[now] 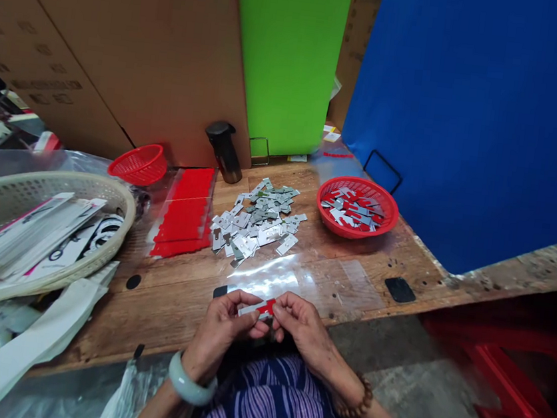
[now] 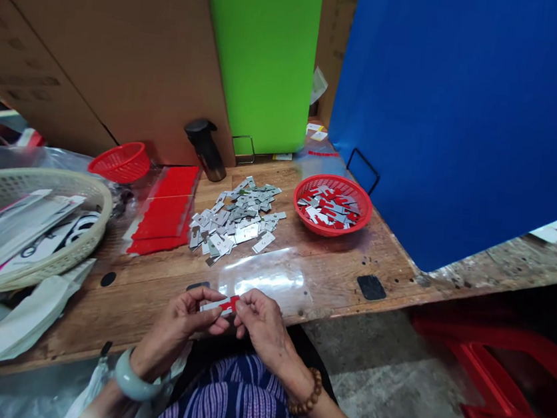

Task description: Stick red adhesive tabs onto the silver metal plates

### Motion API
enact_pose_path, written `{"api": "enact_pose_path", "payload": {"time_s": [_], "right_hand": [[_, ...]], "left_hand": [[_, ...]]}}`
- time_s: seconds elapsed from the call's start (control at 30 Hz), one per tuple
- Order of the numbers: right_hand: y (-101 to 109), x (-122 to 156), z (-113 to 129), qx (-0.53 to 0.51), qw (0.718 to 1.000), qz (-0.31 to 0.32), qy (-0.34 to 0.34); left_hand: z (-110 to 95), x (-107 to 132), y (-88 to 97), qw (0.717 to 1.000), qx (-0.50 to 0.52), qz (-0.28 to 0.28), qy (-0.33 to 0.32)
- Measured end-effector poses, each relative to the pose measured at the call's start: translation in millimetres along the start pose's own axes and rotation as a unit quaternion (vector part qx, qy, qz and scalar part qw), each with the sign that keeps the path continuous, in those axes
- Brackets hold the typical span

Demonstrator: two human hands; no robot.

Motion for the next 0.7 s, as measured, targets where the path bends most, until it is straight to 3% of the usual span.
{"api": "enact_pose_path", "payload": {"time_s": [0.27,0.5,0.7], "right_hand": [[3.4,1.9,-3.3,0.033,0.999,-0.027,0.028],[5.3,6.4,6.8,-0.106,0.994,-0.006,-0.013],[7.4,9.1,11.7,-0.108,0.994,0.001,-0.015]], "left_hand": [[-2.9,0.5,-8.2,1.000,-0.005,0.014,-0.006],[-1.2,-0.1,-8.0,1.000,0.000,0.018,0.019],[-2.4,0.2,-10.5,1.000,0.002,0.016,0.013]]}}
Point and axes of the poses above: each hand's wrist, its own x-axis away from the middle knuckle, its own y-axis out of the back of the hand, z = x × y, the point moved 4 cm from there along -x, towards the middle knuckle, and after that the axes turned 10 degrees about -z, right-handed, at the moved point
